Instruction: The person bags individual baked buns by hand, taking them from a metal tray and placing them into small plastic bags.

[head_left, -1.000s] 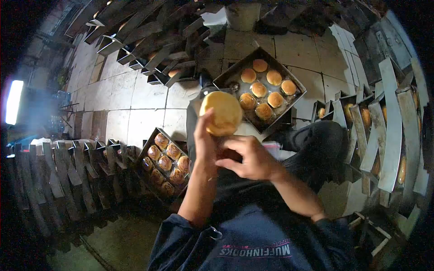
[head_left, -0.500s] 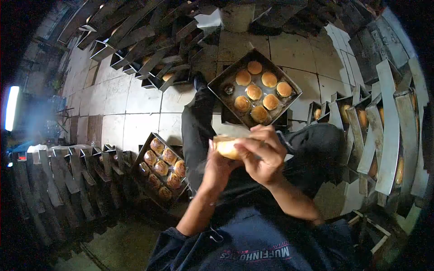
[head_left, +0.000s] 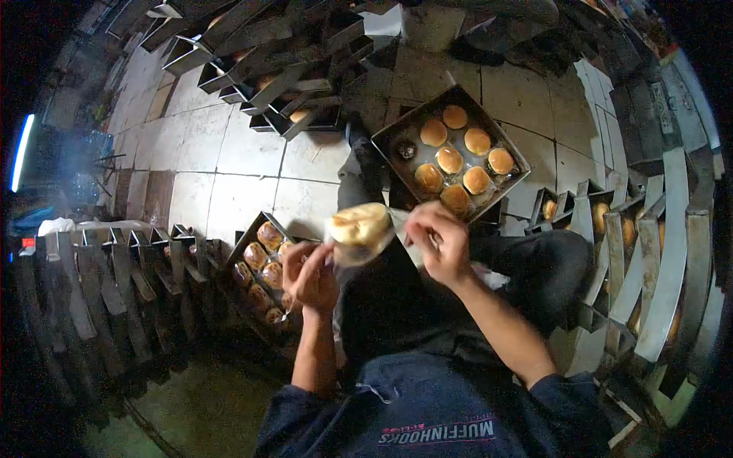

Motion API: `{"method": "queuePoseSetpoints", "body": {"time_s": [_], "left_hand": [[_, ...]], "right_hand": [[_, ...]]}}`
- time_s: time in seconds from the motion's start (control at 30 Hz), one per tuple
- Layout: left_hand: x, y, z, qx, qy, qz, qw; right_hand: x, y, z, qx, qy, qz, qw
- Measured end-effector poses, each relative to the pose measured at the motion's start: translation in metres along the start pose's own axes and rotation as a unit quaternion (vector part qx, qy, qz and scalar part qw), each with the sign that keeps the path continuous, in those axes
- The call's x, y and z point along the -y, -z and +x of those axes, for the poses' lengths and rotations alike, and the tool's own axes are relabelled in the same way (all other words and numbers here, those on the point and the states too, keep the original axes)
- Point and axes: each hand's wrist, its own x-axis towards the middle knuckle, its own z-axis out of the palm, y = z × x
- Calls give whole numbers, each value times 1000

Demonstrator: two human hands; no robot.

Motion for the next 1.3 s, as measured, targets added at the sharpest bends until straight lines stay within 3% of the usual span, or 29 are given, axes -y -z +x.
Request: {"method": "queuePoseSetpoints", "body": {"time_s": [0.03, 0.1, 0.17, 0.27, 0.3, 0.37, 0.4, 0.43, 0.5, 0.53, 0.57, 0.6, 0.63, 0.67, 0.7, 0.73, 0.77, 0.8, 0.83, 0.9, 0.97, 1.03, 1.1, 1.17, 1.2, 1.23, 1.27, 1.3], "left_hand": [[6, -1, -3, -21, -39, 1, 999], [2, 1, -11, -26, 11, -18, 999], [-12, -9, 3, -33, 25, -71, 997], [-18, -33, 27, 2, 12, -62, 998], [-11, -40, 30, -3, 51, -55, 997], [1, -33, 39, -42, 241, -130, 961], [-5, -21, 32, 14, 325, -150, 934], [-11, -2, 29, 74, 387, -169, 903], [-17, 20, -3, 84, 393, -161, 902], [-18, 27, -24, 108, 380, -135, 909], [-20, 34, -45, 135, 367, -109, 914], [-24, 41, -62, 170, 397, -53, 900], [-32, 41, -61, 157, 342, -55, 925], [-37, 41, -59, 137, 296, -44, 944], [-40, 41, -54, 113, 250, -31, 961], [-46, 43, -43, 101, 308, -78, 943], [-50, 45, -29, 83, 363, -123, 920], [-48, 42, -15, 71, 397, -151, 902], [-39, 34, -1, 50, 353, -145, 923], [-22, 21, 27, 120, 395, -134, 901], [-6, 1, 48, 127, 375, -210, 894], [-5, -9, 58, 63, 392, -264, 879], [-11, -4, 68, 38, 393, -223, 891], [-9, -13, 57, 18, 395, -228, 890], [-27, -24, 59, 23, 348, -225, 910], [-43, -35, 57, 97, 328, -238, 909], [-56, -50, 44, 172, 309, -244, 903], [-70, -63, 39, 252, 241, -270, 898]], "right_hand": [[0, -2, -6, 2, 3, 4, 1000], [7, -6, -8, -10, 11, 11, 1000], [8, -8, 5, -8, 115, -175, 978], [-4, -39, 35, 6, 157, -132, 979], [-1, -43, 49, 0, 135, -141, 981], [-26, -30, 61, -105, -30, -95, 989], [2, -39, 51, -147, -42, -110, 982], [-14, -35, 24, -131, -52, -193, 971], [3, -36, -20, -101, -148, -131, 975], [-5, -33, -48, -76, -156, -182, 968], [-9, -32, -75, -39, -288, -138, 947], [-30, -36, -101, -85, -231, -147, 958], [-38, -41, -110, -130, -171, -157, 964], [-46, -30, -118, -70, -175, -124, 974], [-26, -16, -92, -16, -153, -176, 972], [-6, -1, -67, 34, -125, -224, 966], [19, 5, -42, 31, -178, -251, 951], [24, 8, -29, 62, -122, -221, 966], [28, 10, -16, 93, -67, -192, 975], [42, -11, 18, 177, 57, -190, 964], [10, -25, 25, 278, -19, -198, 940], [-3, -17, 42, 265, -138, -76, 951], [-43, -10, 50, 147, -232, 14, 961], [-83, 2, 64, 23, -386, 46, 921], [-114, 7, 72, -21, -386, 41, 921], [-155, 16, 78, -51, -385, 28, 921], [-151, 19, 92, -43, -417, 81, 904], [-173, 27, 98, -65, -409, -58, 908]]}}
